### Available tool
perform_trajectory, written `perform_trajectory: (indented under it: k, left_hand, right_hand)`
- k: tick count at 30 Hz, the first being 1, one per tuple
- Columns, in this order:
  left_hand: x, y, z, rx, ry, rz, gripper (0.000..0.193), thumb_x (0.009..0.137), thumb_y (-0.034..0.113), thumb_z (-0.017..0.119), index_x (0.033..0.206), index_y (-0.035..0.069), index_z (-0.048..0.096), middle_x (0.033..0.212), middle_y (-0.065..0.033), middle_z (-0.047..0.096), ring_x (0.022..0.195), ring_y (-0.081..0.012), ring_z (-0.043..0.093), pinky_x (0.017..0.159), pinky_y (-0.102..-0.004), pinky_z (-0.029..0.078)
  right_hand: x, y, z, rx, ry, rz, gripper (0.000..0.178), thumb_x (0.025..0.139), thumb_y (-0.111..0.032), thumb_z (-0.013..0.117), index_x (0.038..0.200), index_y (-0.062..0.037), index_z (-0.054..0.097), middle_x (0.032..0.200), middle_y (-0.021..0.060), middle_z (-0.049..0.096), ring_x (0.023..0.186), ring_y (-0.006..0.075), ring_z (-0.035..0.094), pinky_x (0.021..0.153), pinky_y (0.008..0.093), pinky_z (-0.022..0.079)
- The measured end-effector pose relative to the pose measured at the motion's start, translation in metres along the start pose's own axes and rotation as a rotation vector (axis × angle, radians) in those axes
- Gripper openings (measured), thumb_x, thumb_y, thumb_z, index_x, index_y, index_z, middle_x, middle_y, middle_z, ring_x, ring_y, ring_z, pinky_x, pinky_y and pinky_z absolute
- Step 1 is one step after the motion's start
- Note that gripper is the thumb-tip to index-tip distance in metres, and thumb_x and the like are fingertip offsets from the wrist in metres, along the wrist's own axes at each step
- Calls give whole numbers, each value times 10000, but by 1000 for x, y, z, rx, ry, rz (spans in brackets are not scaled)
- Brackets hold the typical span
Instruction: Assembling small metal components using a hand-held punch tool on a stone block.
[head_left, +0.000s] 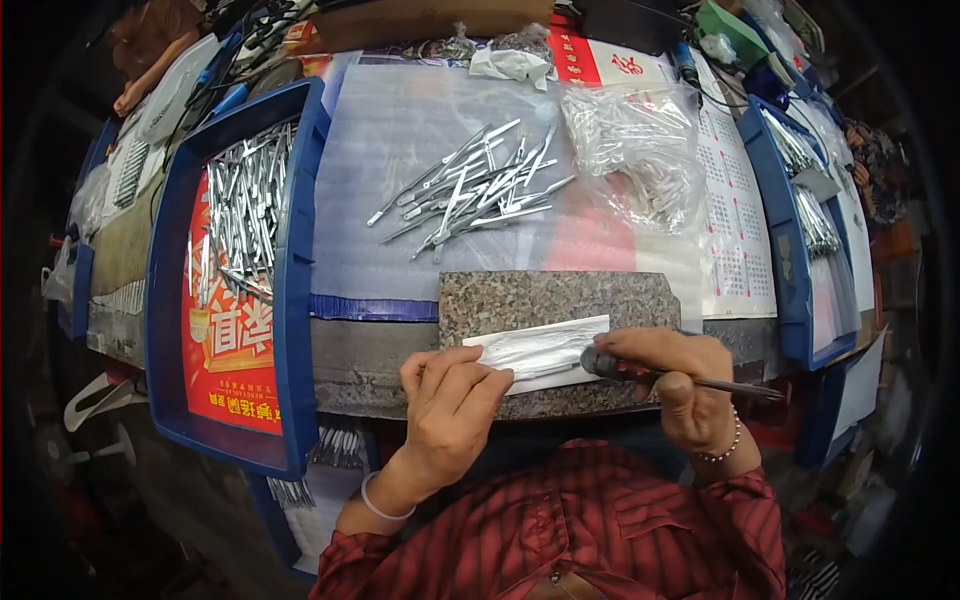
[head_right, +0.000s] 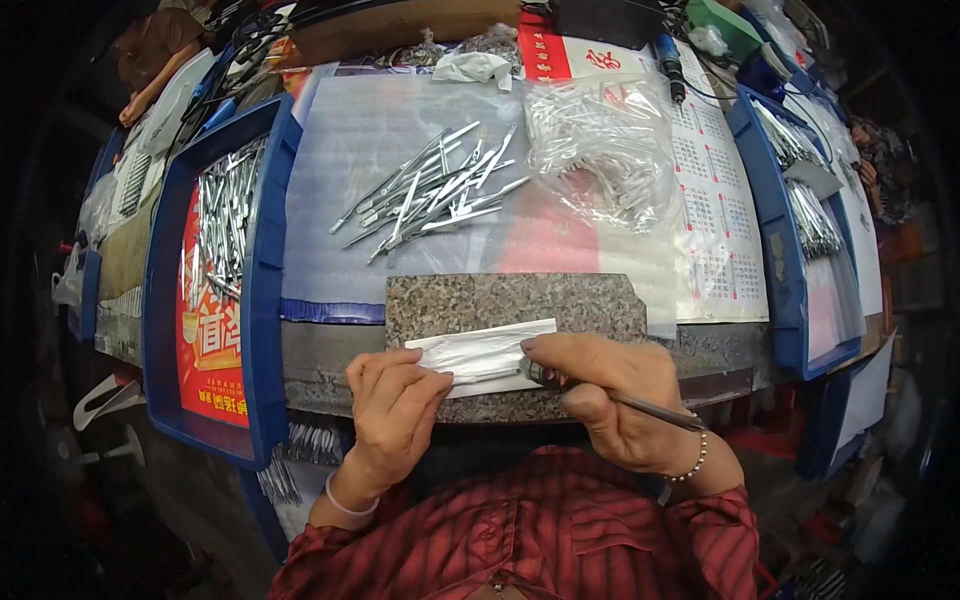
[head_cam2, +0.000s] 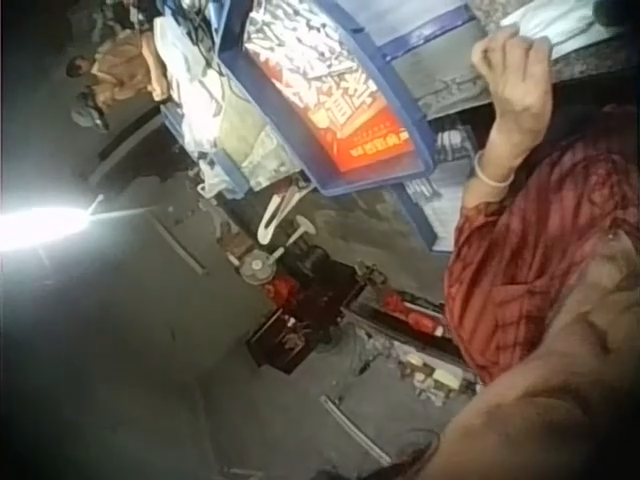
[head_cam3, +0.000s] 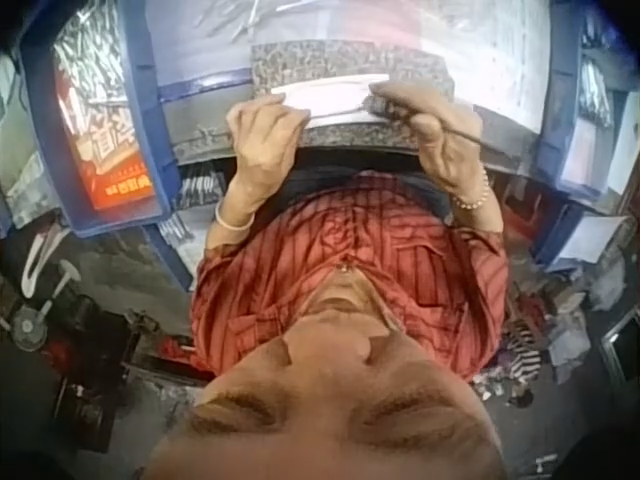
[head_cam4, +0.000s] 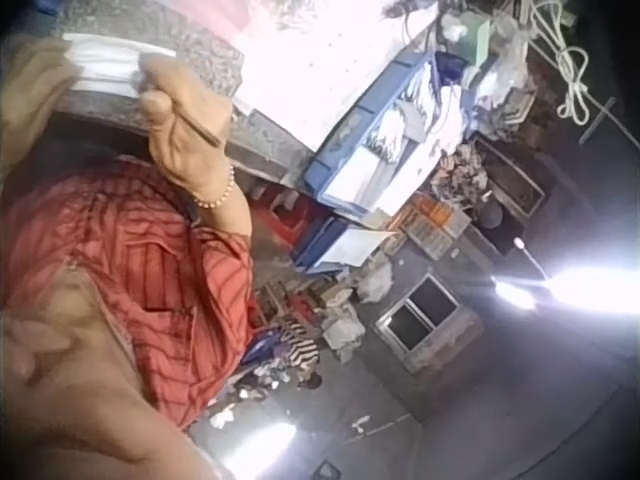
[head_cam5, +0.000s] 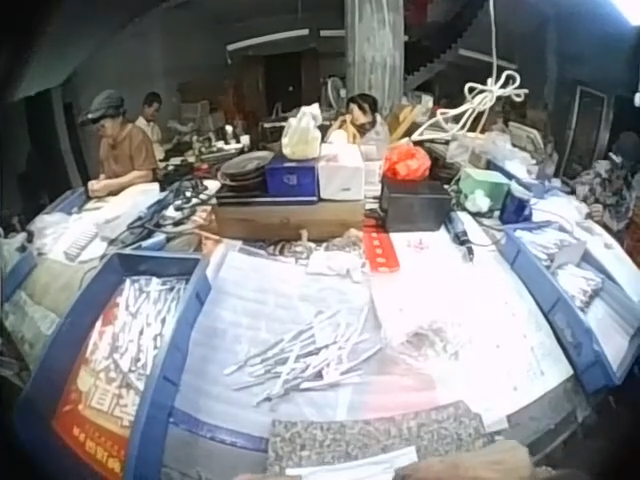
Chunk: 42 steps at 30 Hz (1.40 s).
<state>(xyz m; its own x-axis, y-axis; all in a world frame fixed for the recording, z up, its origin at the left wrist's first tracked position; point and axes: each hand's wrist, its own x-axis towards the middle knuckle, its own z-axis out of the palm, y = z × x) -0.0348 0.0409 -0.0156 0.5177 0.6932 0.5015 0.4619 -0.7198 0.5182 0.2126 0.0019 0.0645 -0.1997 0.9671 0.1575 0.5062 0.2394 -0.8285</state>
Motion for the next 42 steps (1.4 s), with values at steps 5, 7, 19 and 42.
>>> perform_trajectory:
  k: [5, 7, 19, 42]
  left_hand:
    - [-2, -1, 0, -10, -27, -18, 265, 707, 37, 716, 968, 71, 686, 873, -37, 610, 965, -241, 606, 865, -418, 365]
    - [-3, 1, -3, -19, -39, -22, 267, 701, 36, 717, 965, 69, 689, 871, -39, 607, 960, -239, 609, 864, -417, 365]
    - [-1, -6, -5, -46, -54, -51, 259, 705, 45, 700, 963, 73, 690, 833, -23, 587, 914, -228, 626, 852, -408, 364]
    - [-5, -16, -27, -72, -61, -113, 257, 709, 15, 731, 947, 62, 646, 912, -66, 587, 982, -280, 606, 858, -404, 369]
  right_hand:
    - [-7, -24, -9, -35, 181, -299, 261, 906, -263, 600, 941, -5, 622, 901, 147, 697, 636, 246, 667, 551, 304, 517]
    - [4, -21, -1, -174, 10, -308, 219, 860, -231, 662, 883, -22, 602, 849, 130, 680, 607, 243, 656, 509, 305, 498]
    - [-5, -28, -28, -383, -432, -61, 334, 780, -68, 663, 1093, 44, 637, 846, 175, 683, 655, 248, 683, 547, 322, 525]
    - [46, -6, 69, -67, -124, -201, 136, 850, -136, 682, 888, -39, 593, 762, 128, 610, 600, 299, 622, 509, 358, 479]
